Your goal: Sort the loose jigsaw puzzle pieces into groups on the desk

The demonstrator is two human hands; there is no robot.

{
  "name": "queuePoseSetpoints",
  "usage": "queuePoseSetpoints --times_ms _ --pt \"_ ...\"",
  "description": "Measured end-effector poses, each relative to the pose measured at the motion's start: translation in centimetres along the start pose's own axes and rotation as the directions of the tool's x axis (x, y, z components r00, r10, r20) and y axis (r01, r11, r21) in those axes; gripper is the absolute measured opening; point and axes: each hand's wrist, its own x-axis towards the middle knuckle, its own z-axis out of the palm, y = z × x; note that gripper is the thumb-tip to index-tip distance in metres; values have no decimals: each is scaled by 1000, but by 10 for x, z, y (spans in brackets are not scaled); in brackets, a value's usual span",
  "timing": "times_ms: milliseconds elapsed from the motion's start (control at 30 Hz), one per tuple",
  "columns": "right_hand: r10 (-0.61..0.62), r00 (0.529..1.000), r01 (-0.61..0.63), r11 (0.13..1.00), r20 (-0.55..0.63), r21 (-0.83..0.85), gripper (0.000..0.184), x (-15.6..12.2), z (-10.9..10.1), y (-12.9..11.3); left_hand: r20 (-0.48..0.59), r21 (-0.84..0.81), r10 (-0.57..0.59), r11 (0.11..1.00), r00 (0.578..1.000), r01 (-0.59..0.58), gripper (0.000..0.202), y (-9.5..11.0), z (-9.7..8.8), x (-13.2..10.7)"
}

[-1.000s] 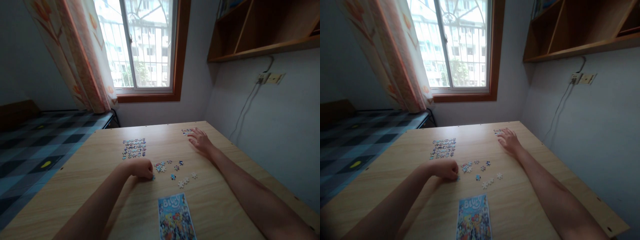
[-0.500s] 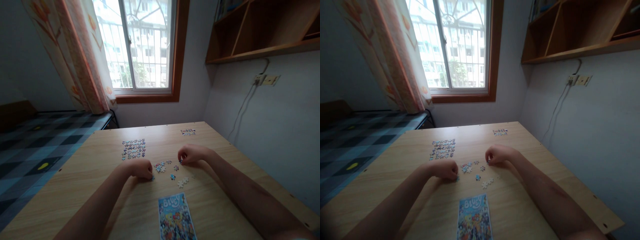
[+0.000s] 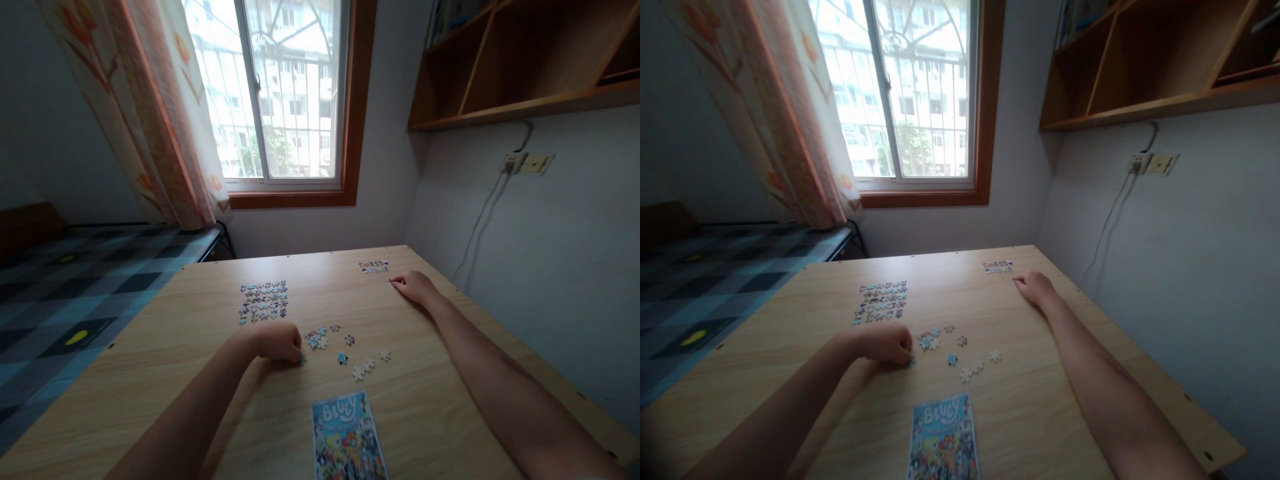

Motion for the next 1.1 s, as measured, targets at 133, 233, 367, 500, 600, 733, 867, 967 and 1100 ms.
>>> queuePoseSetpoints --times_ms 133,233,367,500,600,733,867,967,1100 --pt "93 995 -95 995 -42 -42 47 4 14 9 -7 -5 -2 1000 1000 2 15 0 0 0" --pt "146 989 -147 987 -22 -57 52 8 24 11 -17 -13 -2 1000 1000 2 15 0 0 -1" --pt "206 978 -204 977 22 -63 57 14 34 12 1 -13 -9 1000 1000 9 14 2 0 -3" --pt "243 968 -239 969 56 -66 59 19 38 13 -3 -2 -8 1000 1000 8 13 3 -1 -3" --pt "254 965 -250 966 66 -71 59 21 39 14 -7 -14 -4 1000 1000 3 13 2 0 -2" --pt "248 966 -243 967 78 -76 60 23 37 13 -21 -42 -5 999 1000 4 14 0 2 -1" --pt "229 969 -222 972 92 -78 59 24 34 14 -34 -46 -17 999 999 15 15 -1 3 -1" --pt "223 970 -216 973 91 -82 58 25 34 15 -41 -30 -2 1000 999 1 15 -2 4 0" --pt "220 971 -212 973 88 -89 59 25 34 16 -30 -44 -2 999 1000 1 15 -2 3 1"
